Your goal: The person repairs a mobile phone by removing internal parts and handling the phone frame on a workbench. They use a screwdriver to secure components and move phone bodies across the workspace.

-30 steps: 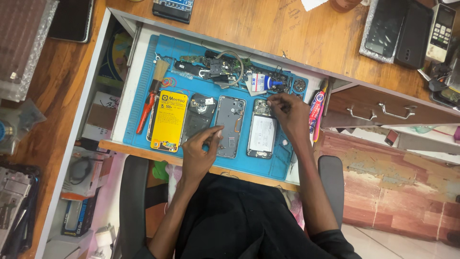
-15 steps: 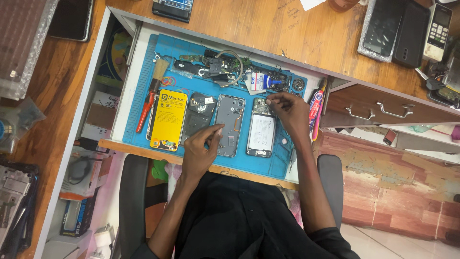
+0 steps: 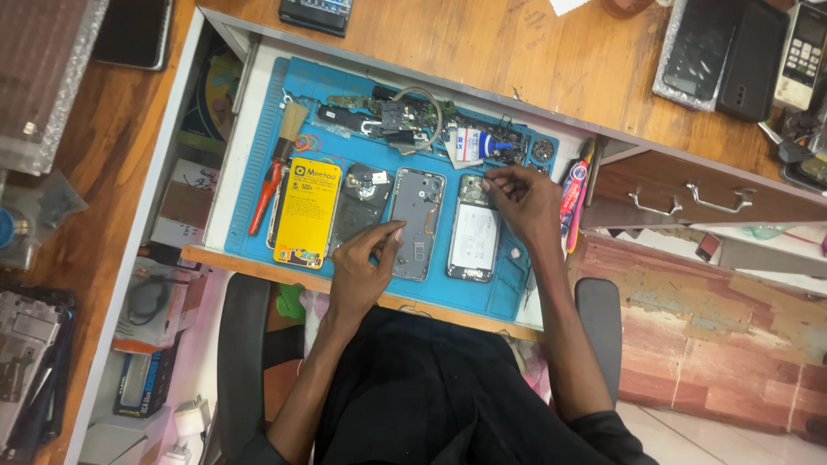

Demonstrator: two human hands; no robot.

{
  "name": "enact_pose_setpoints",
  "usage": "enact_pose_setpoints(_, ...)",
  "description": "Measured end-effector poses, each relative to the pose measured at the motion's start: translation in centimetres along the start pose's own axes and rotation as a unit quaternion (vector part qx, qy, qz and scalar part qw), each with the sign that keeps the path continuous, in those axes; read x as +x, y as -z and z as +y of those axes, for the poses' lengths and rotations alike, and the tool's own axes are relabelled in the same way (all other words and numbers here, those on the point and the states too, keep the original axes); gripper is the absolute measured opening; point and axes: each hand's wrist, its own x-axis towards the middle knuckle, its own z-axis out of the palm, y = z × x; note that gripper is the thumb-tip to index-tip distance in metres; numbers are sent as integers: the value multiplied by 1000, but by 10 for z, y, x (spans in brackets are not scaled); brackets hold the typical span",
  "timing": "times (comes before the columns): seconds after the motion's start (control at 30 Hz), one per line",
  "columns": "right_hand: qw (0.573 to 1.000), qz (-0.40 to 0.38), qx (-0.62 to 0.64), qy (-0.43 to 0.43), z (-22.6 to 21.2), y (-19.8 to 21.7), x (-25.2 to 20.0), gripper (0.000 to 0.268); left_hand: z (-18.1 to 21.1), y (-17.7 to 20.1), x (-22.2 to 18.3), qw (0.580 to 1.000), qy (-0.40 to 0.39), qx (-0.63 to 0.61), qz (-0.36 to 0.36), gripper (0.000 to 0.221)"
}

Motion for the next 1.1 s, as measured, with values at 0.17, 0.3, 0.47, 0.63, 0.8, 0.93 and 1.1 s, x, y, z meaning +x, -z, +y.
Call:
enact_pose_setpoints(0.17, 1000, -19, 11, -13, 3, 5, 4, 20, 9, 5, -2, 996, 43, 59, -54, 21)
enact_pose_setpoints(0.3, 995, -55, 56, -57, 8, 9, 13, 20, 3, 11, -9, 987, -88, 116, -68, 21)
enact_pose_setpoints(0.47, 996, -29, 31, -72, 11, 1, 14, 17, -5, 15, -17, 984, -56, 126, -112, 21)
enact_pose_setpoints(0.63, 998, -12, 25, -52, 9, -2, 12, 15, -5, 18, -16, 981, -59, 142, -115, 21)
enact_pose_setpoints(0.8, 996, -17, 79, -31, 8, 4, 4, 19, -7, 19, -15, 975, -81, 173, -113, 19)
enact_pose_setpoints(0.93, 994, 68, 84, 27, 2, -3, -20, 17, -6, 20, -18, 976, -73, 171, -114, 21)
enact_pose_setpoints(1.1, 990, 104, 83, 49, -15, -6, -56, 15, -12, 16, -15, 963, -113, 205, -131, 28)
